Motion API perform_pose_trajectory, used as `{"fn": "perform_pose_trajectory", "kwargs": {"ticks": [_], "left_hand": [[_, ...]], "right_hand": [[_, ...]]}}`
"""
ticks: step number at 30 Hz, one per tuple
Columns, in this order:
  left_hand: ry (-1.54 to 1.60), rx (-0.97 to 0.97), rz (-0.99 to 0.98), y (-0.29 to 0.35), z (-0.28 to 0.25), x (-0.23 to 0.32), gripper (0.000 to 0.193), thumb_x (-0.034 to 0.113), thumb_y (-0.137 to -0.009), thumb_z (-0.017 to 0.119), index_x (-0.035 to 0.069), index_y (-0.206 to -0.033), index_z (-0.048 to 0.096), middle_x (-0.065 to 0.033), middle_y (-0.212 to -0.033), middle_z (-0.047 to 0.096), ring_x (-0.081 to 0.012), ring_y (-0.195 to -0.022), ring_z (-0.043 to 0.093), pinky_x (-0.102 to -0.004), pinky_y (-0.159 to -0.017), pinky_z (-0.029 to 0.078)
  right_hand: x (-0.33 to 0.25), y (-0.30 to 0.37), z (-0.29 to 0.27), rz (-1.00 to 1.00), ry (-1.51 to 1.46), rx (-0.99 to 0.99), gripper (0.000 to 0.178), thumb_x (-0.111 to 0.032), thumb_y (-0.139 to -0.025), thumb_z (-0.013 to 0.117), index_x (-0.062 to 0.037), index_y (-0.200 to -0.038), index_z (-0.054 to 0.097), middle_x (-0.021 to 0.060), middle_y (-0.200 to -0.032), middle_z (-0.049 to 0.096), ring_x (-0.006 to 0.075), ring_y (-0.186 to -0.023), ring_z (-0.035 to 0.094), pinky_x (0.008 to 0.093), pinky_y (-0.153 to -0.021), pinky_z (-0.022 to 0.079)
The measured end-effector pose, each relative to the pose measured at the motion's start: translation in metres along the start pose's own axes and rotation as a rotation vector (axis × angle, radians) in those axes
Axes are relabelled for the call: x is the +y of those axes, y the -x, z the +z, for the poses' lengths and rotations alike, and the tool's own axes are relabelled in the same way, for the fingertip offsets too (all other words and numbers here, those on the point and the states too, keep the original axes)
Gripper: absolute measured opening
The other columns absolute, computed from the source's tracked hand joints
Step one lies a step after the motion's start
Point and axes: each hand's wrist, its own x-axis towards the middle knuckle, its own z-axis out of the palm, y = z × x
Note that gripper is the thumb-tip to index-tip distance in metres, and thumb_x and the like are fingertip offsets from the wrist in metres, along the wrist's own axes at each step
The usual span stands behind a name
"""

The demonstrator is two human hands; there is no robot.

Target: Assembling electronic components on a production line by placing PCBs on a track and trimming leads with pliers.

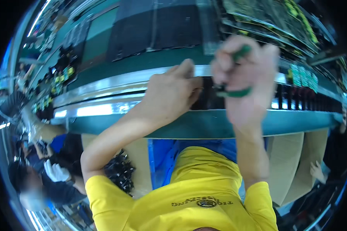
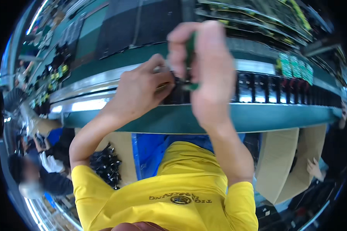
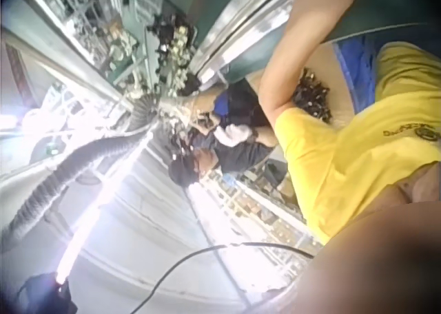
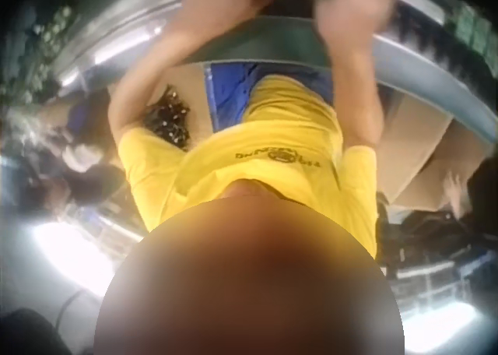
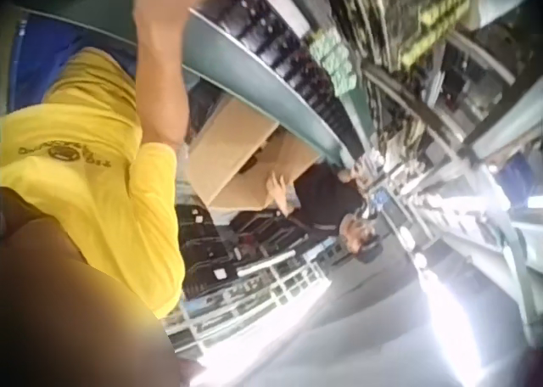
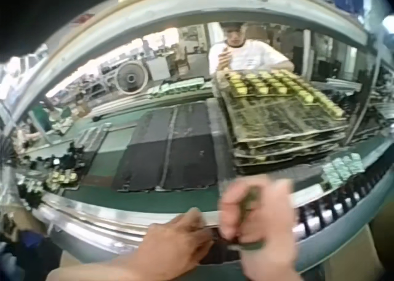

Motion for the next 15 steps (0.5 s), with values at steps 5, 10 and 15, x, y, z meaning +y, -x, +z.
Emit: {"fn": "perform_pose_trajectory", "kwargs": {"ticks": [5,10,15], "left_hand": [[0.027,0.000,-0.014,0.000,-0.008,0.001,0.005,0.015,-0.097,0.081,0.012,-0.102,0.081,-0.0062,-0.116,0.062,-0.0285,-0.088,0.071,-0.0401,-0.069,0.055],[0.035,-0.042,-0.063,0.000,-0.006,0.001,0.012,0.012,-0.094,0.084,0.011,-0.107,0.084,-0.0058,-0.125,0.065,-0.0302,-0.088,0.072,-0.0411,-0.074,0.057],[0.035,0.004,-0.026,-0.001,-0.001,-0.001,0.011,0.013,-0.094,0.084,0.011,-0.105,0.082,-0.0061,-0.122,0.063,-0.0286,-0.089,0.072,-0.0414,-0.072,0.056]], "right_hand": [[0.028,-0.007,-0.002,-0.074,0.080,-0.018,0.045,-0.042,-0.126,0.041,-0.0054,-0.121,0.067,0.0019,-0.093,0.055,0.0116,-0.076,0.043,0.0288,-0.070,0.038],[0.038,-0.010,0.002,-0.065,0.073,0.025,0.037,-0.033,-0.124,0.040,-0.0062,-0.115,0.065,0.0018,-0.091,0.055,0.0110,-0.075,0.041,0.0277,-0.069,0.037],[0.042,-0.011,0.008,-0.077,0.198,0.051,0.030,-0.023,-0.120,0.042,-0.0065,-0.107,0.063,0.0013,-0.087,0.054,0.0102,-0.072,0.039,0.0274,-0.067,0.036]]}}
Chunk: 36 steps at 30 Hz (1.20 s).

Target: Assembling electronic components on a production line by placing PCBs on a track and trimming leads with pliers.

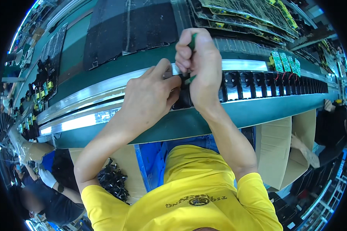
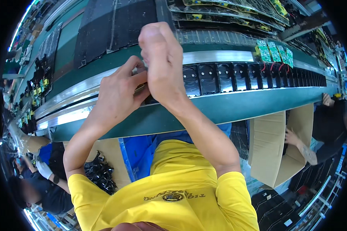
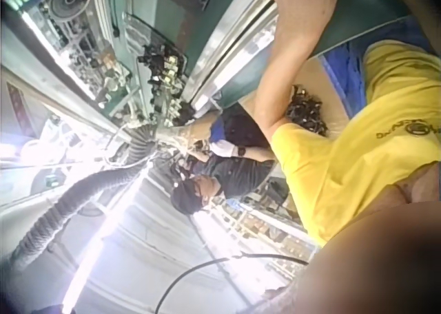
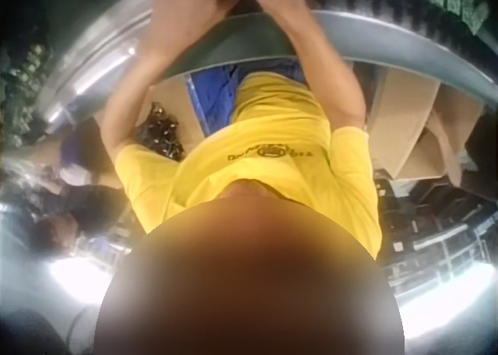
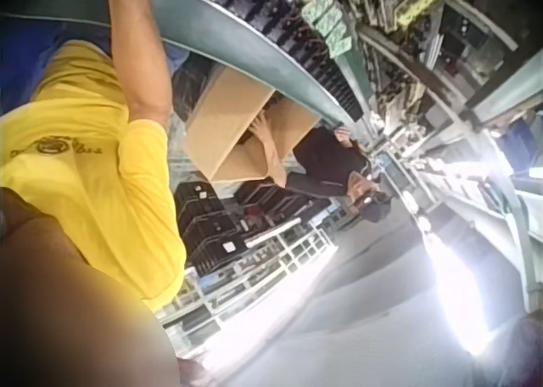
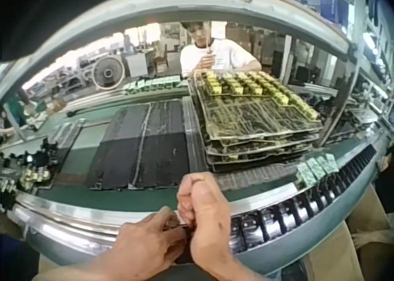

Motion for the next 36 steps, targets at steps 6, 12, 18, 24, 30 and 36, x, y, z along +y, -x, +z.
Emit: {"fn": "perform_pose_trajectory", "kwargs": {"ticks": [6,12,18,24,30,36], "left_hand": [[0.021,0.012,0.009,-0.006,-0.005,0.004,0.008,0.016,-0.095,0.083,0.010,-0.100,0.081,-0.0073,-0.117,0.062,-0.0311,-0.089,0.071,-0.0438,-0.071,0.056],[0.227,-0.062,-0.186,-0.007,-0.012,0.010,0.008,0.015,-0.094,0.081,0.008,-0.098,0.081,-0.0102,-0.120,0.067,-0.0359,-0.091,0.072,-0.0473,-0.076,0.058],[0.026,-0.485,0.022,-0.048,-0.051,-0.004,0.025,0.007,-0.088,0.082,0.007,-0.112,0.078,-0.0086,-0.112,0.075,-0.0344,-0.092,0.073,-0.0429,-0.085,0.058],[0.032,-0.189,-0.015,-0.067,-0.044,0.000,0.030,0.004,-0.092,0.079,0.008,-0.122,0.078,-0.0079,-0.133,0.074,-0.0319,-0.106,0.073,-0.0418,-0.094,0.057],[-0.064,0.171,0.200,-0.014,0.017,0.011,0.045,0.001,-0.091,0.077,0.008,-0.135,0.070,-0.0119,-0.142,0.070,-0.0353,-0.129,0.068,-0.0462,-0.111,0.054],[-0.226,0.127,0.020,0.047,-0.019,-0.035,0.053,-0.007,-0.088,0.071,0.007,-0.139,0.067,-0.0142,-0.145,0.068,-0.0386,-0.130,0.066,-0.0496,-0.117,0.051]], "right_hand": [[0.016,-0.004,-0.003,-0.220,0.076,-0.068,0.021,-0.012,-0.113,0.053,-0.0065,-0.096,0.063,0.0002,-0.082,0.054,0.0098,-0.071,0.040,0.0272,-0.063,0.036],[-0.046,0.015,-0.002,-0.166,0.177,-0.120,0.009,-0.003,-0.103,0.071,-0.0076,-0.102,0.079,0.0037,-0.095,0.062,0.0127,-0.072,0.045,0.0258,-0.065,0.040],[-0.066,0.071,-0.055,-0.367,1.362,-0.394,0.018,-0.015,-0.090,0.091,-0.0145,-0.108,0.088,0.0076,-0.112,0.061,0.0219,-0.085,0.056,0.0322,-0.075,0.048],[-0.047,0.079,-0.062,-0.409,1.537,-0.536,0.015,-0.022,-0.092,0.089,-0.0146,-0.105,0.088,0.0069,-0.117,0.060,0.0242,-0.093,0.058,0.0368,-0.081,0.048],[-0.057,0.073,-0.068,-0.430,1.456,-0.405,0.015,-0.023,-0.093,0.088,-0.0154,-0.106,0.088,0.0065,-0.118,0.061,0.0240,-0.092,0.058,0.0371,-0.082,0.048],[-0.098,0.073,-0.110,-0.399,1.291,-0.201,0.020,-0.023,-0.090,0.093,-0.0165,-0.109,0.089,0.0057,-0.118,0.065,0.0226,-0.091,0.060,0.0363,-0.082,0.051]]}}
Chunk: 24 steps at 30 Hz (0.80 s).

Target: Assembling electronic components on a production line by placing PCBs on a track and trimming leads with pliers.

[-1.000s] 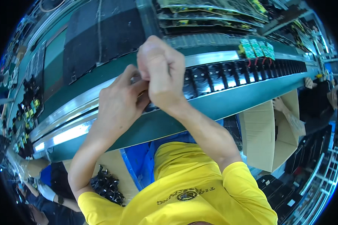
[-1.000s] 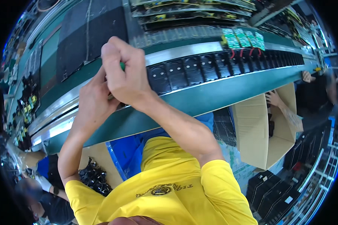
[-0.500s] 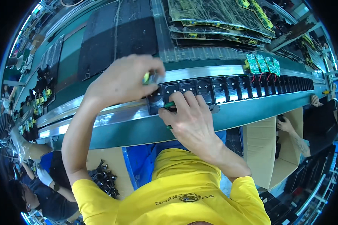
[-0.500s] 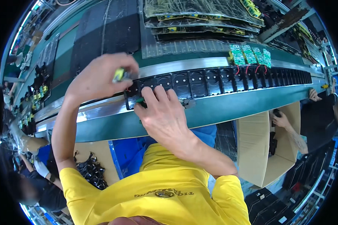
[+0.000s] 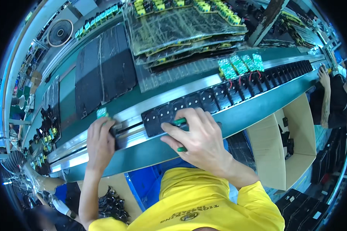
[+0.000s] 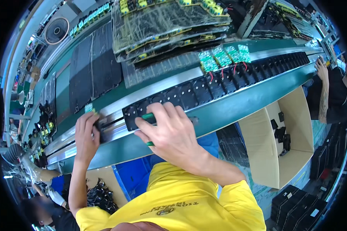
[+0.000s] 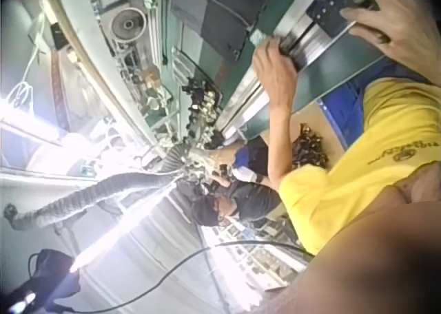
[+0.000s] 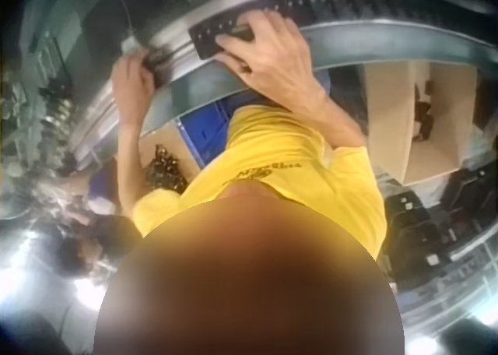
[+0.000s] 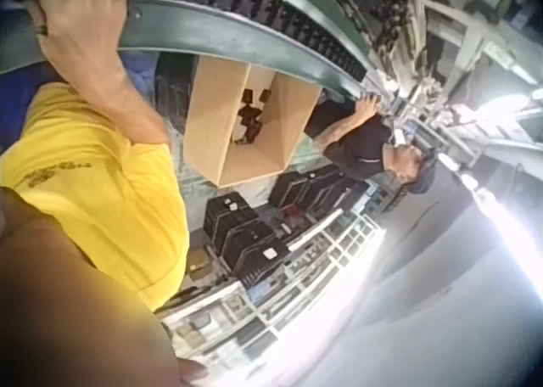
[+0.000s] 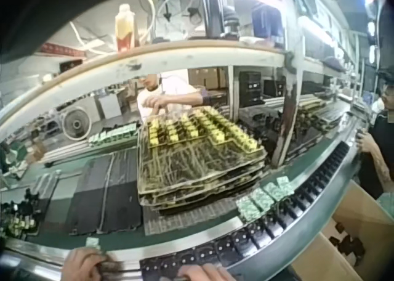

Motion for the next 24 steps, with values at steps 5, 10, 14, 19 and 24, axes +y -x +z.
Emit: {"fn": "perform_pose_trajectory", "kwargs": {"ticks": [5,10,14,19,24], "left_hand": [[-0.111,0.003,0.022,-0.022,-0.023,-0.001,0.054,-0.006,-0.088,0.072,0.007,-0.139,0.067,-0.0145,-0.146,0.067,-0.0386,-0.130,0.065,-0.0518,-0.119,0.049],[0.012,0.256,0.221,-0.194,-0.011,0.058,0.039,0.014,-0.098,0.080,0.009,-0.136,0.074,-0.0107,-0.141,0.071,-0.0354,-0.130,0.067,-0.0468,-0.118,0.049],[0.108,0.362,0.297,-0.369,0.044,0.112,0.043,0.031,-0.106,0.081,0.012,-0.144,0.073,-0.0134,-0.137,0.066,-0.0374,-0.126,0.063,-0.0480,-0.112,0.052],[0.079,0.251,0.261,-0.458,0.082,0.133,0.035,0.028,-0.103,0.084,0.008,-0.129,0.073,-0.0172,-0.129,0.066,-0.0390,-0.120,0.062,-0.0510,-0.107,0.054],[0.149,0.007,0.289,-0.453,0.062,0.141,0.027,0.021,-0.098,0.083,0.006,-0.115,0.068,-0.0175,-0.117,0.071,-0.0371,-0.105,0.068,-0.0501,-0.095,0.057]], "right_hand": [[0.022,0.004,-0.022,0.050,-0.081,0.048,0.025,-0.022,-0.088,0.097,-0.0169,-0.111,0.089,0.0054,-0.118,0.068,0.0217,-0.091,0.062,0.0363,-0.082,0.054],[0.039,0.000,-0.032,0.088,-0.127,0.068,0.025,-0.021,-0.089,0.097,-0.0159,-0.112,0.090,0.0055,-0.117,0.068,0.0216,-0.091,0.063,0.0368,-0.082,0.056],[0.048,0.007,-0.044,0.134,-0.123,0.071,0.026,-0.020,-0.090,0.097,-0.0148,-0.114,0.090,0.0061,-0.117,0.068,0.0223,-0.092,0.064,0.0370,-0.082,0.056],[0.060,0.023,-0.067,0.221,-0.083,0.094,0.029,-0.017,-0.090,0.097,-0.0131,-0.118,0.090,0.0073,-0.117,0.068,0.0229,-0.093,0.065,0.0364,-0.083,0.056],[0.072,0.024,-0.087,0.276,-0.100,0.160,0.033,-0.015,-0.090,0.097,-0.0113,-0.122,0.090,0.0082,-0.117,0.067,0.0225,-0.094,0.065,0.0345,-0.084,0.056]]}}
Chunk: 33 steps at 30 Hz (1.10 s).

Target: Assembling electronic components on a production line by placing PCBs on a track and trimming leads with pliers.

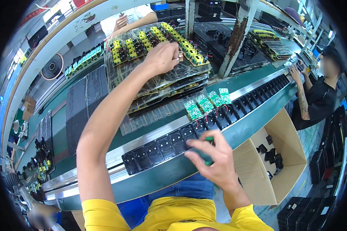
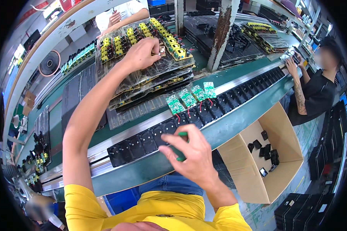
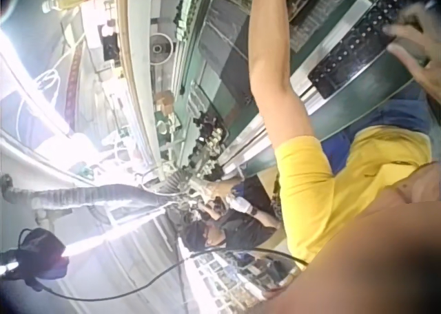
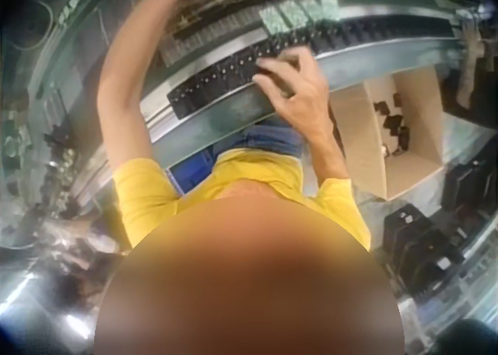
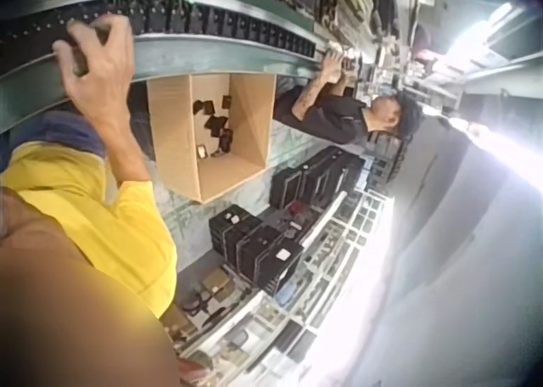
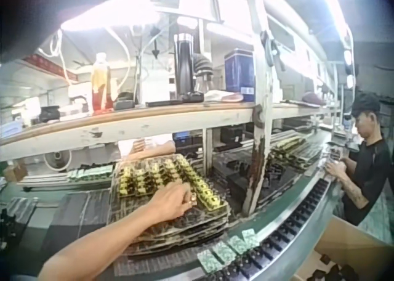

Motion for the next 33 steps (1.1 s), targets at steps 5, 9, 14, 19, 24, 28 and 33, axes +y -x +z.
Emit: {"fn": "perform_pose_trajectory", "kwargs": {"ticks": [5,9,14,19,24,28,33], "left_hand": [[0.296,0.006,-0.003,0.081,-0.026,0.029,0.027,0.011,-0.090,0.075,0.007,-0.112,0.061,-0.0137,-0.098,0.074,-0.0335,-0.083,0.070,-0.0460,-0.079,0.059],[0.687,-0.010,0.043,0.169,-0.069,0.081,0.048,0.005,-0.089,0.075,0.005,-0.135,0.058,-0.0153,-0.116,0.074,-0.0321,-0.090,0.070,-0.0463,-0.085,0.059],[0.553,-0.067,0.067,0.236,-0.093,0.079,0.049,0.007,-0.094,0.073,0.000,-0.139,0.055,-0.0215,-0.119,0.073,-0.0413,-0.099,0.074,-0.0508,-0.087,0.060],[0.708,-0.270,-0.026,0.274,-0.121,0.076,0.048,0.007,-0.097,0.071,0.000,-0.142,0.056,-0.0202,-0.125,0.072,-0.0343,-0.102,0.071,-0.0470,-0.088,0.059],[1.007,-0.370,-0.216,0.299,-0.121,0.069,0.046,0.003,-0.099,0.072,0.000,-0.143,0.059,-0.0136,-0.131,0.069,-0.0236,-0.110,0.065,-0.0399,-0.095,0.059],[1.285,-0.291,-0.148,0.321,-0.098,0.072,0.033,0.007,-0.105,0.072,0.001,-0.135,0.061,-0.0111,-0.126,0.067,-0.0209,-0.109,0.064,-0.0349,-0.093,0.058],[1.376,-0.146,-0.348,0.337,-0.093,0.101,0.025,0.015,-0.111,0.077,0.002,-0.128,0.064,-0.0089,-0.108,0.072,-0.0166,-0.093,0.065,-0.0321,-0.088,0.055]], "right_hand": [[0.003,-0.044,0.004,-0.015,-0.018,0.174,0.039,-0.011,-0.089,0.097,-0.0096,-0.128,0.089,0.0084,-0.117,0.066,0.0205,-0.094,0.063,0.0333,-0.083,0.055],[-0.005,-0.064,0.011,-0.084,-0.101,0.154,0.039,-0.007,-0.088,0.097,-0.0090,-0.127,0.091,0.0081,-0.117,0.066,0.0192,-0.093,0.062,0.0327,-0.080,0.053],[-0.019,-0.070,0.026,-0.262,-0.289,-0.121,0.038,-0.004,-0.086,0.096,-0.0092,-0.123,0.092,0.0072,-0.115,0.066,0.0180,-0.093,0.061,0.0318,-0.079,0.053],[-0.039,-0.060,0.025,-0.321,-0.334,-0.260,0.035,-0.003,-0.085,0.096,-0.0102,-0.119,0.093,0.0069,-0.114,0.066,0.0180,-0.093,0.060,0.0307,-0.079,0.052],[-0.046,-0.049,0.037,-0.366,-0.380,-0.195,0.023,-0.009,-0.089,0.095,-0.0077,-0.112,0.091,0.0084,-0.114,0.065,0.0197,-0.095,0.059,0.0327,-0.081,0.052],[-0.056,-0.043,0.061,-0.322,-0.343,0.068,0.016,-0.016,-0.096,0.093,-0.0053,-0.106,0.086,0.0104,-0.119,0.064,0.0215,-0.099,0.058,0.0341,-0.085,0.052],[-0.082,-0.030,0.093,-0.025,-0.729,0.145,0.013,-0.007,-0.093,0.092,-0.0018,-0.102,0.085,0.0138,-0.118,0.066,0.0213,-0.097,0.061,0.0322,-0.080,0.053]]}}
